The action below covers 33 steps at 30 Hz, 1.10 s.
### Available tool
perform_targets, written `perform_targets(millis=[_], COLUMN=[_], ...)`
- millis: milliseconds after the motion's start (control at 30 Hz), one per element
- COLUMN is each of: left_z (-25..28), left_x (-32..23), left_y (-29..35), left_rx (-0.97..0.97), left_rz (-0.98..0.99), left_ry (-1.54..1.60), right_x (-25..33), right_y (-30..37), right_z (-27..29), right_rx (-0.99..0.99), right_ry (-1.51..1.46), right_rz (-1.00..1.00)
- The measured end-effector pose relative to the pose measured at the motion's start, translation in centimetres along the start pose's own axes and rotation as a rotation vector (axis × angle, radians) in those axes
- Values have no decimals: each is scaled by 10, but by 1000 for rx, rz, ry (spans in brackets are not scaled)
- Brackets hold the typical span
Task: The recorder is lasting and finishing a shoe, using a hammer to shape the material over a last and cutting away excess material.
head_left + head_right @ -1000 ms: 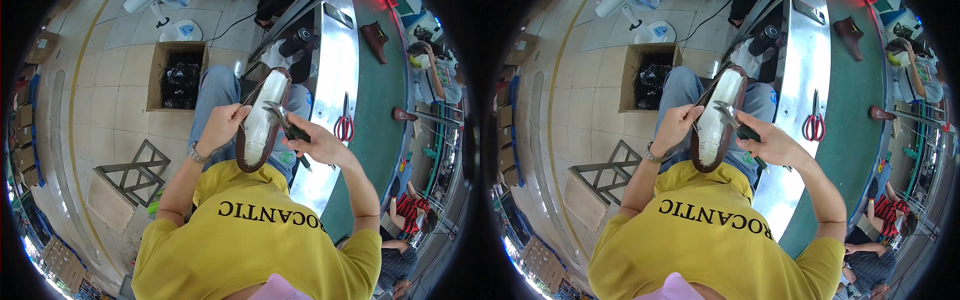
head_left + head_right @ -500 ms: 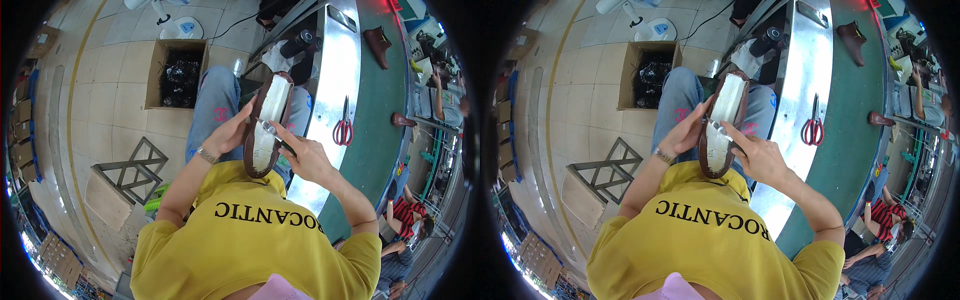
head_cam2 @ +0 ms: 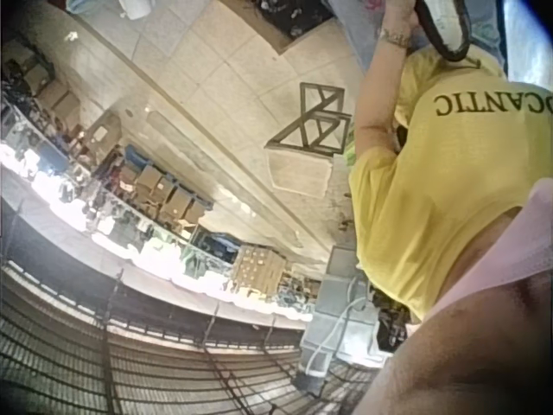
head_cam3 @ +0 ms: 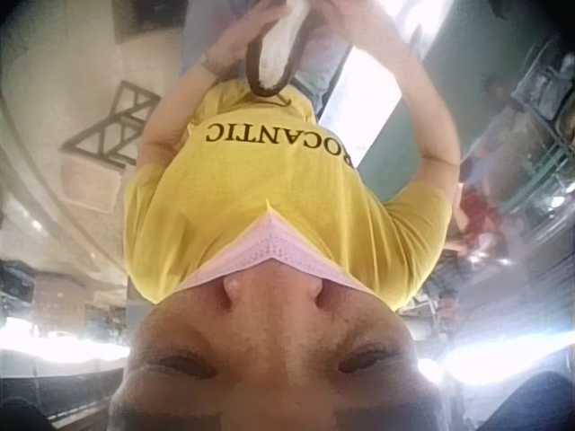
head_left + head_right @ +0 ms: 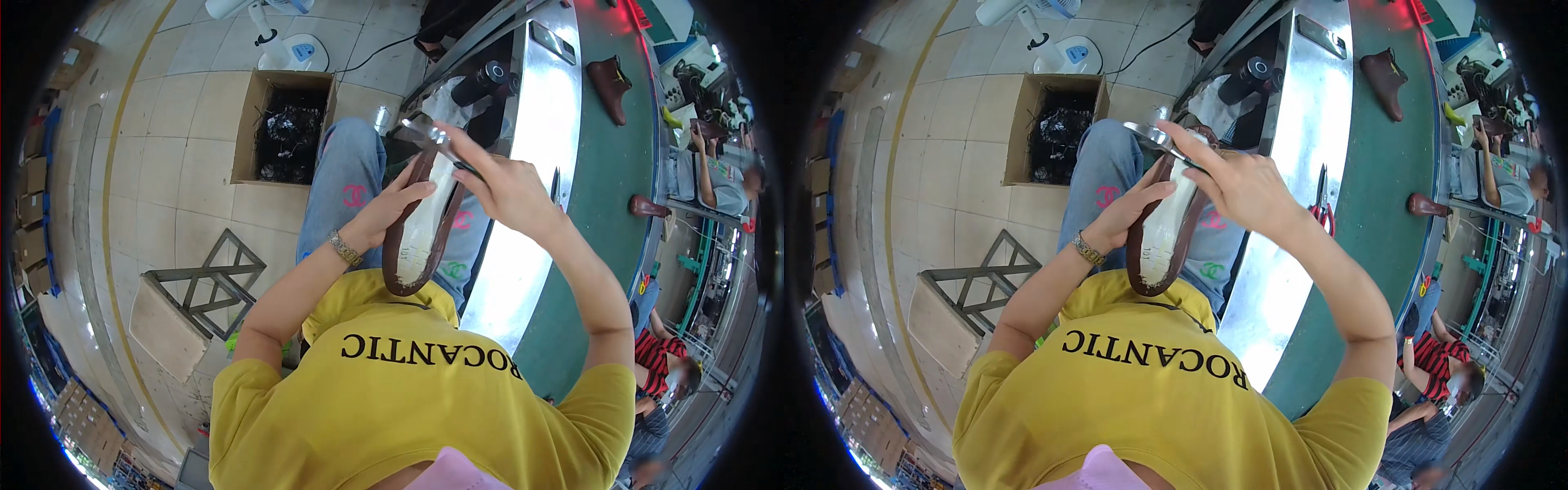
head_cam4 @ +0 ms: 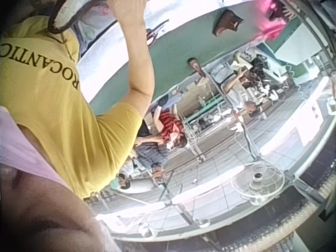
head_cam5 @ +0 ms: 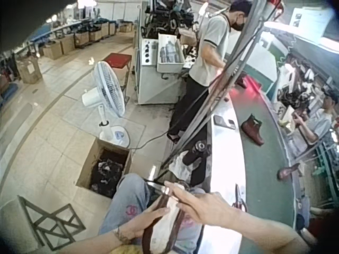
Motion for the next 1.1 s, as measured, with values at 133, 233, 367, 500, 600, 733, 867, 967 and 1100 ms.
perform_targets(millis=[133, 233, 367, 500, 600, 733, 867, 967, 1100], left_z=[9, 7, 14, 17, 17, 14, 19, 17, 15], left_x=[-2, -2, 4, 5, 5, 5, 9, 15, 37], left_y=[-2, 0, 1, 3, 3, 12, 11, 21, 37], left_rx=[-14, 17, -48, -53, -48, -35, 29, 110, 162], left_rz=[-55, -8, 38, 62, 108, 148, 128, 89, 108], left_ry=[-83, -80, -125, -104, -101, -85, -121, -33, 284], right_x=[-24, -1, -9, 7, 8, 13, 30, 17, 30], right_y=[1, 7, 23, 14, 21, 20, 23, 34, 29], right_z=[-19, -4, -42, -23, -34, -35, -27, -52, -29], right_rx=[298, -24, 319, 177, 69, 276, 43, 292, 154], right_ry=[158, 81, 140, 139, 49, 140, -35, 11, 10], right_rz=[-60, 43, -126, -21, -24, -36, -55, -136, -88])
Point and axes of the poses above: each hand's wrist, its own y-axis away from the middle knuckle, its own z-axis out of the back of the hand, x = y × z, the point moved 7 cm from there along -y, towards the middle knuckle, and after that the axes turned 15 degrees about z, right-handed, at the moved point
